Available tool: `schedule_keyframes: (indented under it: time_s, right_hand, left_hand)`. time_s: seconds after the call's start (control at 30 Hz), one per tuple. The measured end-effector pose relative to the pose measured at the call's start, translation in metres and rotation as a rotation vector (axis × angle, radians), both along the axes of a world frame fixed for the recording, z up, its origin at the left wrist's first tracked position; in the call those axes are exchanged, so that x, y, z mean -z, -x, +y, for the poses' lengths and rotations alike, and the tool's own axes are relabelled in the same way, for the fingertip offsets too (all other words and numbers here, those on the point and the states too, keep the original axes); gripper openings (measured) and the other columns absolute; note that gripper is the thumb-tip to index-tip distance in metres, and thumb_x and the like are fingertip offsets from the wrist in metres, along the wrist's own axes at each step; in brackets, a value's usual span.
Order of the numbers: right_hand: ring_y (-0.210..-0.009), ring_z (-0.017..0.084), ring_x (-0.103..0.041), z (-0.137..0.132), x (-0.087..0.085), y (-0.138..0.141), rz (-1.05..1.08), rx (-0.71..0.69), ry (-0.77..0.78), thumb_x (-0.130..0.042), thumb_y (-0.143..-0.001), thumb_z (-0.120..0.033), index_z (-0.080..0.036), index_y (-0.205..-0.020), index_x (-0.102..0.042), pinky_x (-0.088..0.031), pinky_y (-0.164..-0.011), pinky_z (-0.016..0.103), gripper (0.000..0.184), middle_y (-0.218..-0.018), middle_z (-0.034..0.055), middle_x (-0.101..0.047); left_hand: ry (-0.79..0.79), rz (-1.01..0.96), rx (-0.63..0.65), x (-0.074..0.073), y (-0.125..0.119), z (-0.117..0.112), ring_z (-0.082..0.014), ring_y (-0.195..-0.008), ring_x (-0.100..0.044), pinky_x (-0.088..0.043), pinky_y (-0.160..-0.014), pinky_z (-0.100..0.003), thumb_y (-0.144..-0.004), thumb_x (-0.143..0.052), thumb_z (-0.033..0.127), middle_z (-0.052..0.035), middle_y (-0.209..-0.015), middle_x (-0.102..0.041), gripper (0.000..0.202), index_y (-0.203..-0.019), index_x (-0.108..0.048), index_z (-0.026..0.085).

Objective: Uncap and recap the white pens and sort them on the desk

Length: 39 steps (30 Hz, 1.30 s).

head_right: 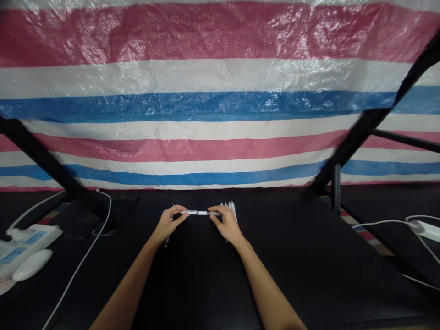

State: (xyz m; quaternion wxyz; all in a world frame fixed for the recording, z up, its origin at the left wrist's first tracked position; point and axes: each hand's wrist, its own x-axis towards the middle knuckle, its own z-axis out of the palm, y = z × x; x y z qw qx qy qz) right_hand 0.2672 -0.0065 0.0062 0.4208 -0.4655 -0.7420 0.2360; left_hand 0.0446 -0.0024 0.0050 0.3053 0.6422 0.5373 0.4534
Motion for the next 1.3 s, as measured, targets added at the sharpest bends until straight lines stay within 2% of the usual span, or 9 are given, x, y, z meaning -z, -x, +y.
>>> schedule_keyframes:
  time_s: [0.1,0.63,0.9,1.1,1.3]
  right_hand:
    - [-0.088,0.021,-0.06,0.0006,0.001,-0.0008,0.0,0.01,0.008,-0.056,-0.08,-0.025,-0.022,-0.094,-0.066,-0.044,-0.083,0.038,0.018,-0.094,0.0056,-0.068]
    - [-0.083,0.02,-0.059,-0.003,-0.0053,0.0004,-0.041,-0.035,0.041,-0.051,-0.085,-0.03,-0.023,-0.091,-0.068,-0.042,-0.075,0.034,0.02,-0.09,0.0036,-0.07]
    - [-0.063,0.016,-0.059,-0.0016,-0.0017,0.0017,0.021,-0.077,0.142,-0.042,-0.089,-0.037,-0.02,-0.097,-0.064,-0.043,-0.064,0.028,0.029,-0.063,0.0006,-0.064]
    - [-0.067,0.016,-0.058,-0.0002,0.0004,-0.0011,0.028,-0.033,0.093,-0.061,-0.077,-0.033,-0.021,-0.105,-0.057,-0.043,-0.066,0.027,0.03,-0.069,-0.0016,-0.061]
    - [-0.078,0.018,-0.059,0.0024,0.0001,-0.0039,-0.003,-0.033,0.052,-0.059,-0.079,-0.029,-0.02,-0.083,-0.062,-0.042,-0.075,0.031,0.011,-0.081,0.0022,-0.066]
  left_hand:
    - [0.008,-0.021,0.081,-0.0013,0.0012,0.0001,-0.0208,-0.084,-0.065,-0.046,-0.085,-0.034,-0.07,-0.064,0.035,-0.0032,-0.082,-0.07,0.017,-0.077,-0.065,0.02]
    - [0.03,-0.038,0.13,-0.0097,0.0007,-0.0045,-0.0211,-0.083,-0.066,-0.048,-0.084,-0.034,-0.07,-0.064,0.035,-0.0049,-0.081,-0.071,0.018,-0.076,-0.065,0.019]
    - [0.022,-0.026,0.117,-0.0067,0.0006,-0.003,-0.0215,-0.084,-0.066,-0.048,-0.085,-0.035,-0.07,-0.064,0.034,-0.0043,-0.082,-0.071,0.016,-0.076,-0.066,0.02]
    - [0.02,-0.076,0.097,-0.0063,0.0012,-0.0016,-0.0201,-0.082,-0.065,-0.049,-0.08,-0.032,-0.071,-0.063,0.034,-0.0033,-0.081,-0.07,0.017,-0.078,-0.065,0.019]
    - [0.043,-0.08,0.085,-0.0051,0.0017,-0.0013,-0.0193,-0.08,-0.064,-0.047,-0.076,-0.029,-0.072,-0.062,0.036,-0.0037,-0.08,-0.069,0.019,-0.079,-0.064,0.018]
